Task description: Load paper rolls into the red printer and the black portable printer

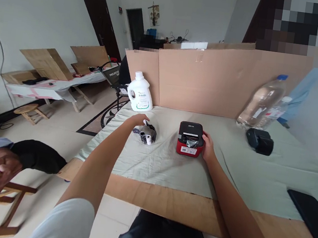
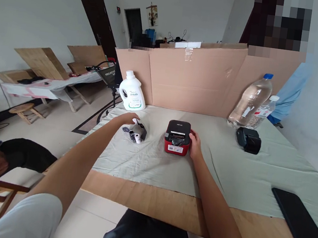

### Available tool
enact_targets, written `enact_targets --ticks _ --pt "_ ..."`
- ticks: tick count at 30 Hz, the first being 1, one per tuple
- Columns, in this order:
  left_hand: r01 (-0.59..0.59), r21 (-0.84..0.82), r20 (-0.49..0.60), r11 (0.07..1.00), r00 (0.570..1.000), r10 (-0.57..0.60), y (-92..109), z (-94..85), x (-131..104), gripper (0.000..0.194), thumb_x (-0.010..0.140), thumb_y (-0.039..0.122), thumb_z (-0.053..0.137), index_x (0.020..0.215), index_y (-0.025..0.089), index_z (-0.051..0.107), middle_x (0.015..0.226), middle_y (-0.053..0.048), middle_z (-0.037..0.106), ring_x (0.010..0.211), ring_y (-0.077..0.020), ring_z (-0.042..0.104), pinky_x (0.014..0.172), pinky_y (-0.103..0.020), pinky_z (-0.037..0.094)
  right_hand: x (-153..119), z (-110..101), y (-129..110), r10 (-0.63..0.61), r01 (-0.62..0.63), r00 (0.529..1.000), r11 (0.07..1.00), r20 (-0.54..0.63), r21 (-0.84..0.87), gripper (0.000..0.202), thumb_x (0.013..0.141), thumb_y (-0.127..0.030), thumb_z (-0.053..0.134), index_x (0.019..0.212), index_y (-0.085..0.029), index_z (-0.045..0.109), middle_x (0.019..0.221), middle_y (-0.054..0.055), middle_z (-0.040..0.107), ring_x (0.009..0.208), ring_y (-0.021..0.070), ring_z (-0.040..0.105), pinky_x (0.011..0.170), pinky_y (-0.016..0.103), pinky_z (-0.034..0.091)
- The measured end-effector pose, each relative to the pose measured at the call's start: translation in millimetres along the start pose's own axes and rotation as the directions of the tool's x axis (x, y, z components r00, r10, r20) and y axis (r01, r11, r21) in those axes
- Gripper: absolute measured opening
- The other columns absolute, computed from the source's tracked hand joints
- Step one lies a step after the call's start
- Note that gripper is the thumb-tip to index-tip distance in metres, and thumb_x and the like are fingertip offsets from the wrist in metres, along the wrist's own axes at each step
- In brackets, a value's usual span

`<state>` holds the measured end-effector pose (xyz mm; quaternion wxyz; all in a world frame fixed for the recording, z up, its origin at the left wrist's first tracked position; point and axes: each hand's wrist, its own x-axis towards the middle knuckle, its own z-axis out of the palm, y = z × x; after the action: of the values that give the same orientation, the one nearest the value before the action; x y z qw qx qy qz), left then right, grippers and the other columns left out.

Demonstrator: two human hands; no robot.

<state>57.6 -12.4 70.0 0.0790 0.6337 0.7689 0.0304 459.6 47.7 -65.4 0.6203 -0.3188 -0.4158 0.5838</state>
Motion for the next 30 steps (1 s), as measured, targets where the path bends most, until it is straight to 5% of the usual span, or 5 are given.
enact_targets --ticks 6,10,17,24,30 --pt "0.13 0.056 -0.062 0.99 0.99 -0.126 -1.8 18.9 2.5 0.043 0.085 0.019 0.068 0.126 0.022 0.078 0.134 -0.014 0.075 0.122 -0.0291 0.071 0.101 -0.035 0.056 -2.0 0.8 -3.5 0.005 -0.005 1.0 1.0 0.007 -0.011 0.047 0.071 -0.053 0.084 0.109 -0.027 0.076 0.113 0.002 0.083 0.11 0.0252 0.075 0.101 0.042 0.06" --pt "0.323 0.053 -0.162 0.945 0.937 -0.311 -12.3 11.1 -8.1 0.038 0.097 0.022 0.054 0.128 0.012 0.074 0.122 -0.025 0.078 0.116 -0.0361 0.074 0.091 -0.042 0.058 -2.2 1.0 -4.3 -0.013 0.014 1.0 0.999 0.013 -0.03 0.046 0.073 -0.055 0.083 0.109 -0.027 0.075 0.111 0.003 0.083 0.108 0.0252 0.076 0.099 0.042 0.06" --pt "0.427 0.098 -0.273 0.899 0.88 -0.388 -60.7 -11.2 -83.2 0.049 0.109 0.031 0.032 0.125 0.009 0.073 0.119 -0.027 0.077 0.116 -0.0393 0.075 0.093 -0.048 0.056 -1.0 1.0 -2.8 0.013 -0.013 1.0 1.0 -0.006 -0.016 0.044 0.073 -0.053 0.084 0.108 -0.028 0.075 0.109 0.001 0.082 0.104 0.0237 0.075 0.094 0.039 0.061" --pt "0.48 0.21 -0.21 0.852 0.873 -0.44 -72.6 37.7 -163.6 0.052 0.109 0.036 0.032 0.114 0.013 0.078 0.11 -0.025 0.079 0.107 -0.0424 0.077 0.091 -0.052 0.056 1.0 0.2 0.9 0.007 -0.007 1.0 1.0 -0.025 -0.022 0.044 0.073 -0.055 0.084 0.108 -0.029 0.074 0.104 0.0 0.082 0.103 0.0246 0.076 0.092 0.04 0.061" --pt "0.397 0.171 -0.165 0.902 0.914 -0.371 -70.3 59.8 -183.5 0.049 0.109 0.05 0.039 0.102 0.021 0.078 0.118 -0.016 0.08 0.111 -0.0359 0.076 0.087 -0.039 0.055 0.7 -0.2 1.4 0.004 -0.005 0.999 1.0 -0.043 -0.023 0.043 0.071 -0.056 0.086 0.104 -0.029 0.076 0.102 -0.001 0.082 0.102 0.0238 0.076 0.091 0.038 0.062"
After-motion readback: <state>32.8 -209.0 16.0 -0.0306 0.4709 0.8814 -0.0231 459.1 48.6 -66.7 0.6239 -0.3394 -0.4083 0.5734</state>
